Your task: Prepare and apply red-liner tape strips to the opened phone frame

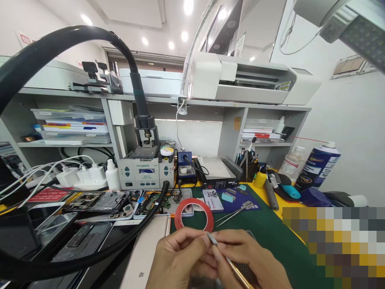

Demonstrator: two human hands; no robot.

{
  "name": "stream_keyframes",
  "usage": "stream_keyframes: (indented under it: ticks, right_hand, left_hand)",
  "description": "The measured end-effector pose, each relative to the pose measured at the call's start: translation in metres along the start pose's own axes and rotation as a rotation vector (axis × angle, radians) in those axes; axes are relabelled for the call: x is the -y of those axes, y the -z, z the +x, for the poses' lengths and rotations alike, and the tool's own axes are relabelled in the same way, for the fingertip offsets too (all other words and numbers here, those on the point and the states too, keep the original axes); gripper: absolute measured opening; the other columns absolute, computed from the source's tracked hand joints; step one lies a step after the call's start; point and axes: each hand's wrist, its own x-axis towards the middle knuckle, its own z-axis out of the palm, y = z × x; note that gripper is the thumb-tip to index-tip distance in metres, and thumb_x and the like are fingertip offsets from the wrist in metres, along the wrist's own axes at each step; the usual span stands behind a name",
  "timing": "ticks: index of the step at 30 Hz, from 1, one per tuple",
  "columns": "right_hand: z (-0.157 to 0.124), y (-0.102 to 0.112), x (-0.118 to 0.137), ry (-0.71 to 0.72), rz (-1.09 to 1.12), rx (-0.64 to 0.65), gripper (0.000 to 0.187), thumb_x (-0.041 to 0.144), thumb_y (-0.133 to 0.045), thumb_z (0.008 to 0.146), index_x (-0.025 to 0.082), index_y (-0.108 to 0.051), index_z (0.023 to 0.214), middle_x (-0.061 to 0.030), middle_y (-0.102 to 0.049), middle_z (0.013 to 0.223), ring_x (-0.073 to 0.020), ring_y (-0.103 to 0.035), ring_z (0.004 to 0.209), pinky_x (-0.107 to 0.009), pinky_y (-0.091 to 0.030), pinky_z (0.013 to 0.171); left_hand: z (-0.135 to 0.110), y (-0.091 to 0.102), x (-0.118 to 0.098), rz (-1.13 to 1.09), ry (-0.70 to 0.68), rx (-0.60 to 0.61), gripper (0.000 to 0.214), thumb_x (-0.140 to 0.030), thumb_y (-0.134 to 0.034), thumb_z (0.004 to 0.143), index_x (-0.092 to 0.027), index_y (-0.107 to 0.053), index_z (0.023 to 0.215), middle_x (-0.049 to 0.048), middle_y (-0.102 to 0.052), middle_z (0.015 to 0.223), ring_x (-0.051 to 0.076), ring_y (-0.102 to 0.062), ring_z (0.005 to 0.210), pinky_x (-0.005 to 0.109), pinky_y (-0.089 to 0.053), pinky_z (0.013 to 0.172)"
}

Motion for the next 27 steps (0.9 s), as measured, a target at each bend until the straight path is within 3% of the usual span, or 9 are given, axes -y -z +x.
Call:
stream_keyframes:
  ticks: [27]
  right_hand:
    - [0.0025,0.0004,0.0014,0.009,0.004,-0.005,0.029,-0.007,-0.065,0.077,0.013,-0.065,0.097,-0.0113,-0.074,0.088,-0.0179,-0.074,0.083,-0.021,-0.063,0.069]
  left_hand:
    - [-0.0030,-0.0015,-0.0026,0.028,0.010,-0.028,0.033,-0.036,-0.090,0.060,-0.010,-0.076,0.073,0.0073,-0.072,0.054,0.016,-0.067,0.048,0.025,-0.058,0.050]
